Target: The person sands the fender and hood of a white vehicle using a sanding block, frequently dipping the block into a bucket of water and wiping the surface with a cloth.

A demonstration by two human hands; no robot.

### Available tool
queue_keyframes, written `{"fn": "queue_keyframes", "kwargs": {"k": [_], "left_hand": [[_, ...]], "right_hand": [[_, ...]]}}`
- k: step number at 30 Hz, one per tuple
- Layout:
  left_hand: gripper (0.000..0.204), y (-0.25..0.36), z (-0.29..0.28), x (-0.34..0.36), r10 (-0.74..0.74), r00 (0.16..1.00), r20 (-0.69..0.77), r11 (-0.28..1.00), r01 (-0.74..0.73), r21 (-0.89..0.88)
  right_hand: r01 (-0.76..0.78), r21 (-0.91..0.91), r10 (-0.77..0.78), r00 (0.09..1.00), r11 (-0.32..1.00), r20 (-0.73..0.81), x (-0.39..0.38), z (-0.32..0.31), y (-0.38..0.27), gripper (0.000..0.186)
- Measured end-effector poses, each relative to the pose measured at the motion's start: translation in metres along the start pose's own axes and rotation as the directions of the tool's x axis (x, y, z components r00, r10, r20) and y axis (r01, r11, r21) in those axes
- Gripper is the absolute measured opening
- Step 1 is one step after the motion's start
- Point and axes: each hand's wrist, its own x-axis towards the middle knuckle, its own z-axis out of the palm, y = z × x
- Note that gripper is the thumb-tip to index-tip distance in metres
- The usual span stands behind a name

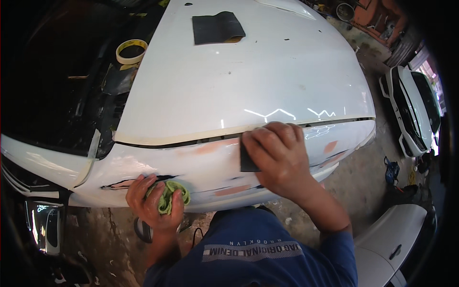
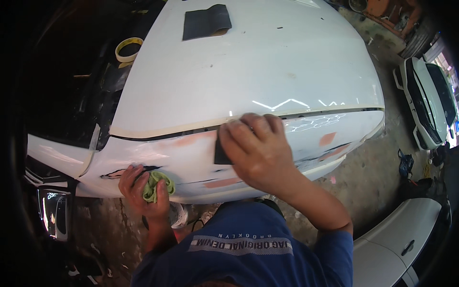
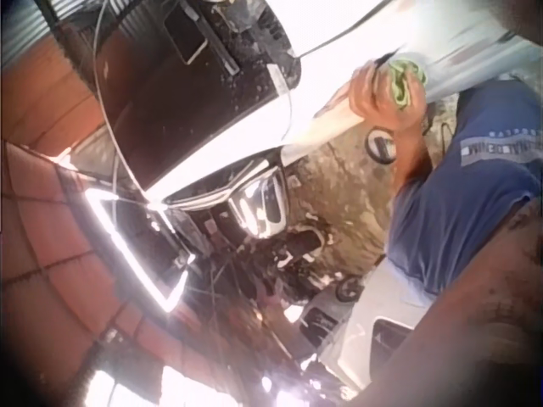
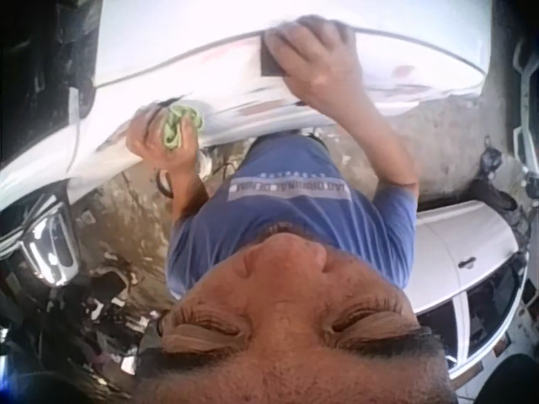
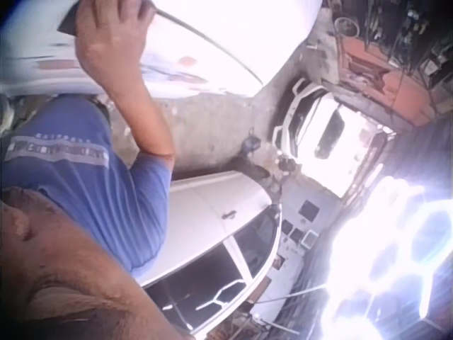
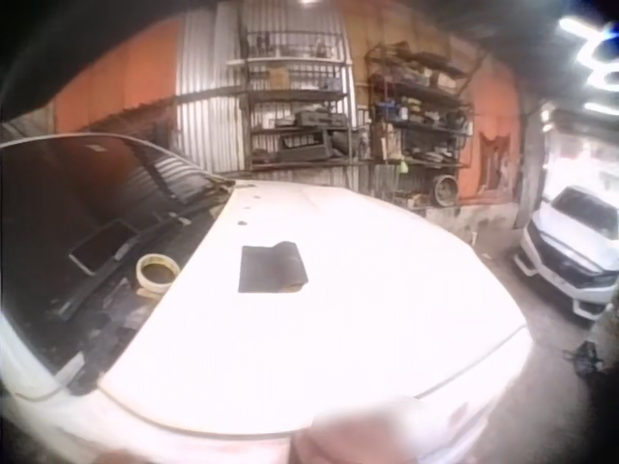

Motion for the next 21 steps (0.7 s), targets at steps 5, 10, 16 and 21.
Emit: {"fn": "queue_keyframes", "kwargs": {"k": [5, 10, 16, 21], "left_hand": [[0.036, 0.0, 0.003, 0.002, 0.004, 1.0, -0.007, 1.0, -0.004, 0.01], [0.036, 0.0, 0.002, 0.003, 0.0, 1.0, -0.002, 1.0, 0.0, -0.003], [0.036, -0.001, -0.002, -0.004, 0.002, 1.0, 0.026, 1.0, -0.001, -0.009], [0.035, -0.001, 0.0, -0.002, 0.02, 1.0, -0.004, 1.0, -0.02, 0.001]], "right_hand": [[0.104, 0.128, -0.114, 0.991, 0.986, 0.07, 0.042, 0.026, -0.053, 0.043], [0.062, 0.048, -0.07, 0.982, 0.997, 0.175, 0.039, 0.005, -0.046, 0.042], [-0.086, -0.073, 0.096, 0.985, 0.994, 0.146, -0.041, -0.038, 0.054, 0.051], [-0.035, -0.019, 0.038, 0.991, 0.999, 0.126, -0.022, -0.022, 0.024, 0.045]]}}
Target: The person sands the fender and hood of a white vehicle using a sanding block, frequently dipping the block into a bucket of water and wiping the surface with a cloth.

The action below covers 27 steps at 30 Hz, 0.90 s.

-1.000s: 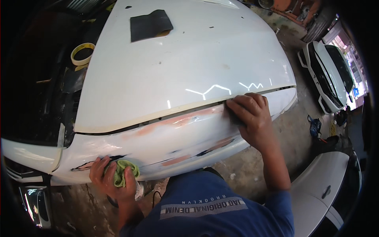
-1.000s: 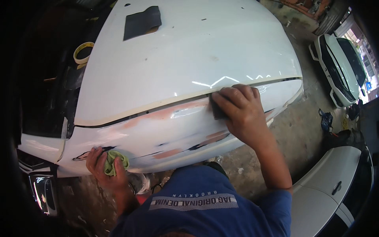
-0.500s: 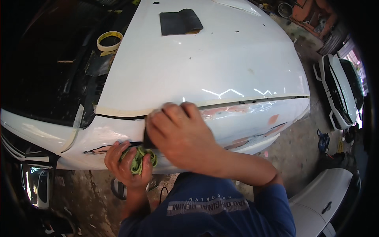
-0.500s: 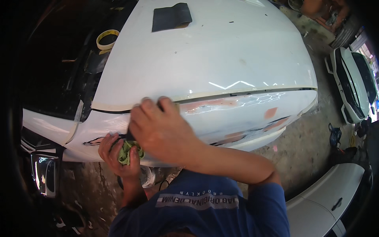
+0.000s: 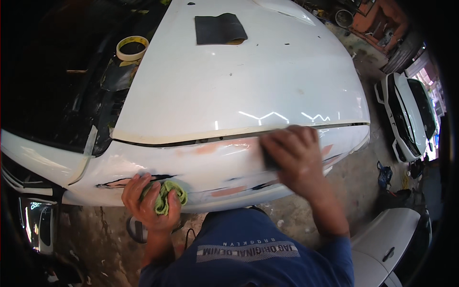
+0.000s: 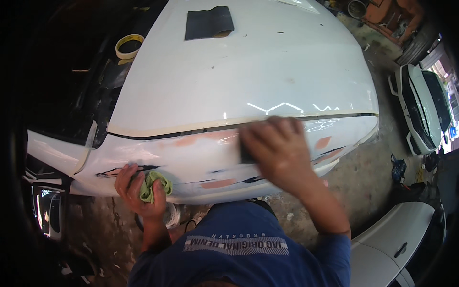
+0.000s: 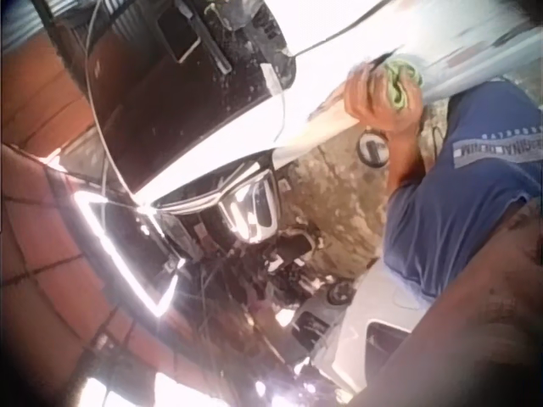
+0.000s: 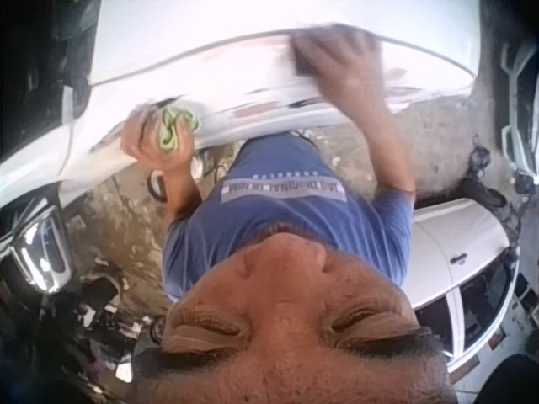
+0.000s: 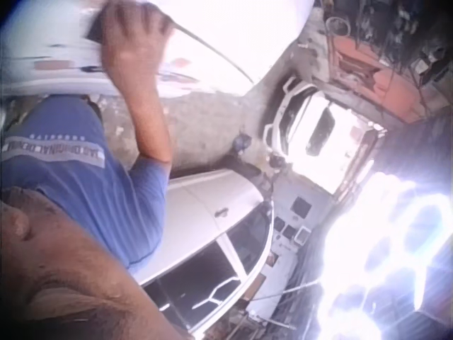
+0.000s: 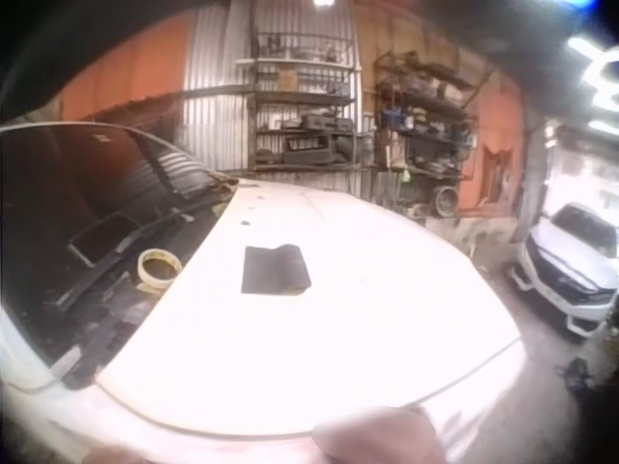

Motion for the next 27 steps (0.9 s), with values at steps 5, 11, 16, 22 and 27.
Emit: {"fn": "queue_keyframes", "kwargs": {"k": [5, 11, 16, 22, 27], "left_hand": [[0.029, 0.001, 0.014, 0.005, -0.025, 0.981, -0.194, 0.995, 0.006, -0.099], [0.025, 0.007, -0.023, 0.032, -0.037, 0.999, -0.03, 0.986, 0.032, -0.161], [0.031, 0.004, -0.02, 0.1, 0.057, 0.998, 0.013, 0.994, -0.056, -0.095], [0.053, 0.02, -0.026, 0.125, 0.067, 0.894, 0.443, 0.998, -0.061, -0.027], [0.051, 0.009, -0.037, 0.117, 0.092, 0.863, 0.497, 0.962, -0.205, 0.178]], "right_hand": [[0.185, 0.134, -0.186, 0.983, 0.974, -0.006, 0.07, 0.028, -0.08, 0.05], [0.096, 0.064, -0.103, 0.989, 0.993, 0.107, 0.04, 0.006, -0.046, 0.057], [-0.11, -0.102, 0.119, 0.989, 0.989, 0.086, -0.023, -0.023, 0.027, 0.055], [-0.227, 0.122, 0.236, 0.969, 0.966, -0.068, -0.086, -0.031, 0.063, 0.043], [-0.364, 0.411, 0.461, 0.872, 0.836, -0.166, -0.157, -0.033, 0.087, 0.034]]}}
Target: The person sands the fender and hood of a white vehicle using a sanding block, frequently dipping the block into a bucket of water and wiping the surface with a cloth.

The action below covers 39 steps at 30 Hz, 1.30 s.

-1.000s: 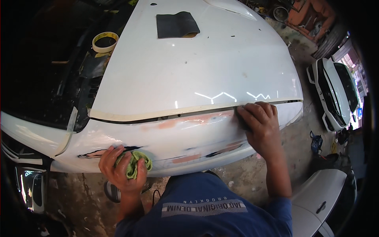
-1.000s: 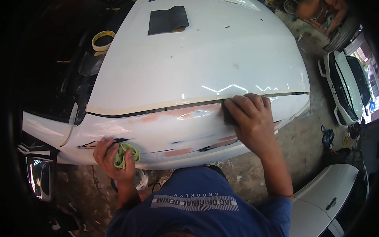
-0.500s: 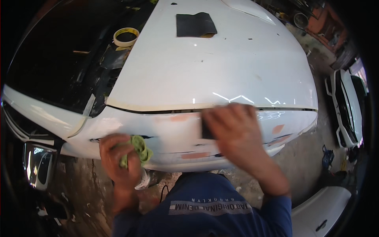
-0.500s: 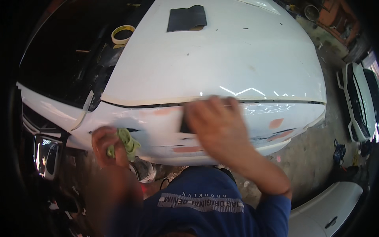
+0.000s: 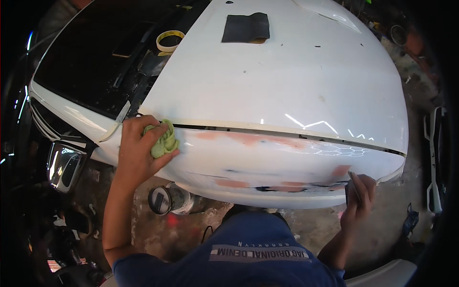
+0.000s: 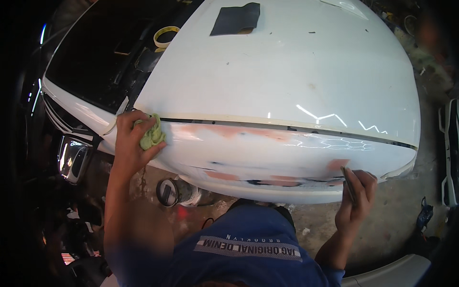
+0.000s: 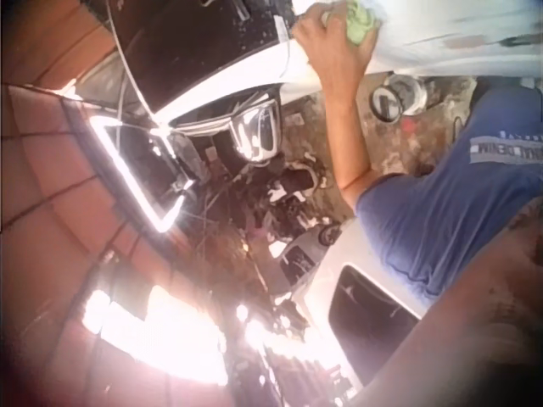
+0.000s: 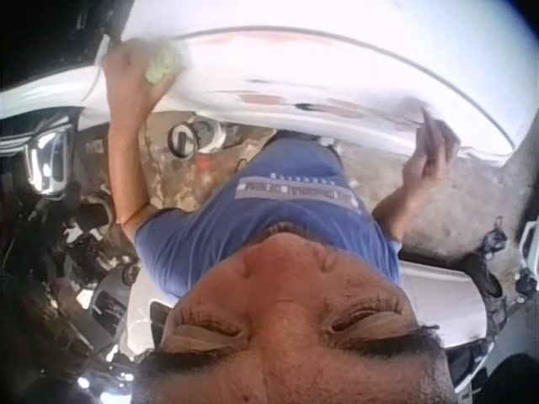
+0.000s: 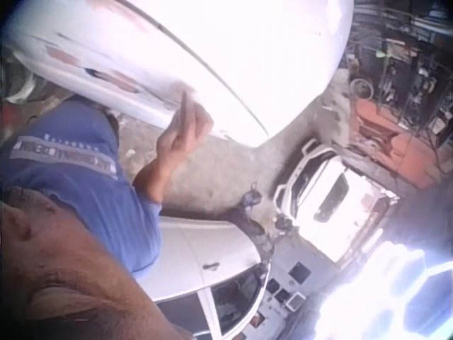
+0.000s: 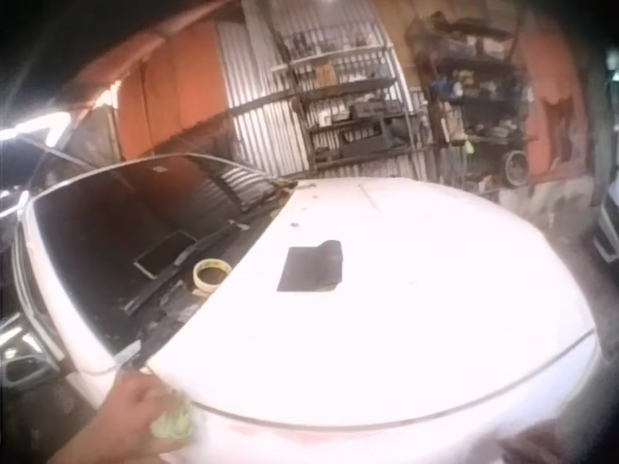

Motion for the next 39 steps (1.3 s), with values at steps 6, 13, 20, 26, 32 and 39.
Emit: {"fn": "queue_keyframes", "kwargs": {"k": [6, 13, 20, 26, 32, 39], "left_hand": [[0.039, 0.027, 0.018, 0.051, 0.21, 0.975, 0.078, 0.964, -0.194, -0.18], [0.033, 0.129, 0.048, 0.123, 0.413, 0.9, 0.137, 0.898, -0.377, -0.227], [0.017, 0.23, 0.096, 0.176, 0.572, 0.816, 0.082, 0.808, -0.544, -0.227], [0.021, 0.334, 0.116, 0.2, 0.648, 0.756, -0.092, 0.704, -0.64, -0.307], [0.049, 0.325, 0.109, 0.132, 0.525, 0.848, 0.071, 0.822, -0.484, -0.3], [0.063, 0.252, 0.065, 0.099, 0.313, 0.92, 0.235, 0.948, -0.286, -0.142]], "right_hand": [[-0.097, 0.12, 0.106, 0.992, 0.988, -0.07, -0.021, -0.016, 0.039, 0.034], [-0.057, 0.154, 0.077, 0.99, 0.986, -0.122, -0.026, -0.032, 0.064, 0.032], [-0.125, 0.224, 0.158, 0.978, 0.966, -0.136, -0.052, -0.042, 0.083, 0.03], [-0.12, 0.383, 0.234, 0.935, 0.916, -0.268, -0.068, -0.045, 0.097, 0.031], [-0.155, 0.453, 0.292, 0.923, 0.878, -0.25, -0.057, -0.046, 0.1, 0.033], [-0.075, 0.38, 0.124, 0.987, 0.922, -0.105, -0.029, -0.029, 0.077, 0.032]]}}
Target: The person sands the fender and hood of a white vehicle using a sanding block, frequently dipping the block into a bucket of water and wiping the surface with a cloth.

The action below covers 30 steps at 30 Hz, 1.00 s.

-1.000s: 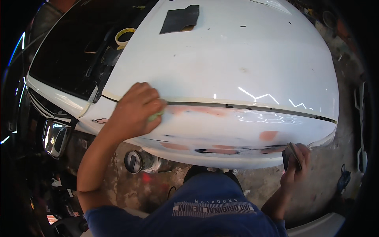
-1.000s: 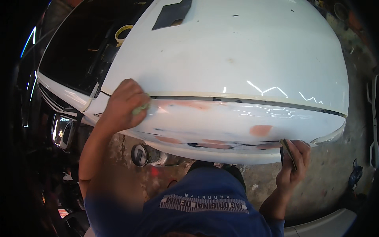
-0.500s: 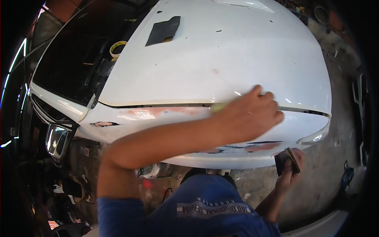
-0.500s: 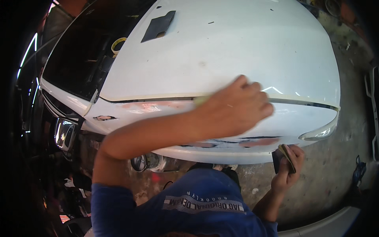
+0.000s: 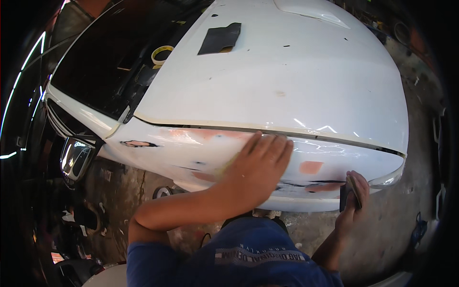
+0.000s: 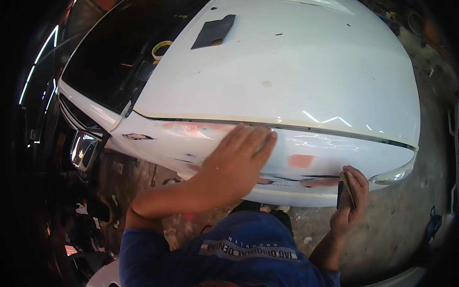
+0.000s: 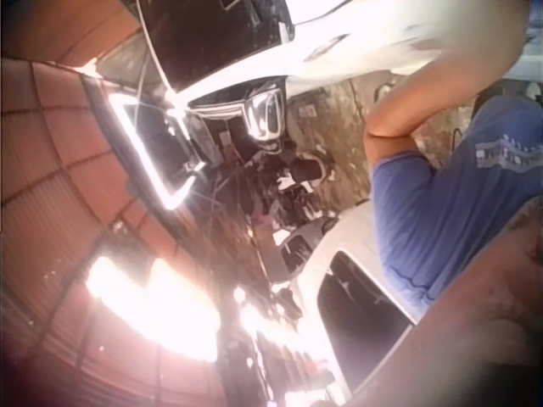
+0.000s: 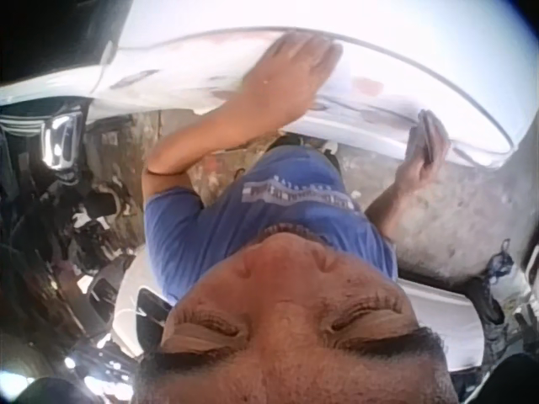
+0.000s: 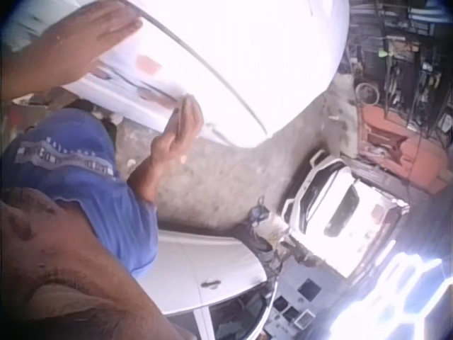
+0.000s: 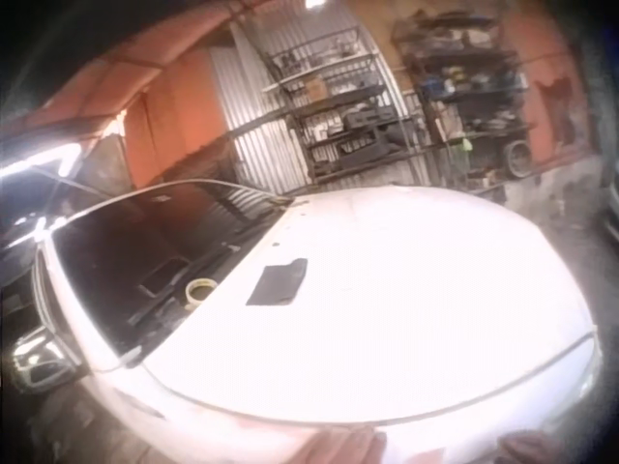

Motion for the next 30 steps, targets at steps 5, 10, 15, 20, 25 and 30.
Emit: {"fn": "queue_keyframes", "kwargs": {"k": [5, 10, 15, 20, 25, 30], "left_hand": [[0.065, -0.029, -0.021, -0.023, -0.209, 0.977, -0.042, 0.963, 0.199, -0.183], [0.057, -0.047, -0.026, -0.037, -0.247, 0.967, -0.056, 0.951, 0.232, -0.204], [0.052, -0.057, -0.032, -0.05, -0.293, 0.954, -0.063, 0.946, 0.28, -0.162], [0.051, -0.065, -0.039, -0.059, -0.342, 0.938, -0.056, 0.93, 0.33, -0.16], [0.05, -0.076, -0.042, -0.073, -0.386, 0.92, -0.075, 0.918, 0.375, -0.127], [0.053, -0.096, -0.045, -0.098, -0.44, 0.894, -0.087, 0.894, 0.428, -0.13]], "right_hand": [[0.041, 0.093, -0.049, 0.995, 0.995, 0.082, 0.012, 0.025, -0.015, 0.032], [0.094, 0.041, -0.1, 0.973, 0.995, 0.206, 0.033, 0.052, -0.048, 0.036], [0.33, -0.148, -0.256, 0.891, 0.932, 0.376, 0.067, 0.087, -0.072, 0.053], [0.443, -0.288, -0.259, 0.824, 0.849, 0.504, 0.082, 0.107, -0.101, 0.06], [0.427, -0.173, -0.256, 0.769, 0.887, 0.586, 0.091, 0.118, -0.114, 0.059], [0.217, -0.093, -0.102, 0.74, 0.972, 0.665, 0.105, 0.119, -0.111, 0.049]]}}
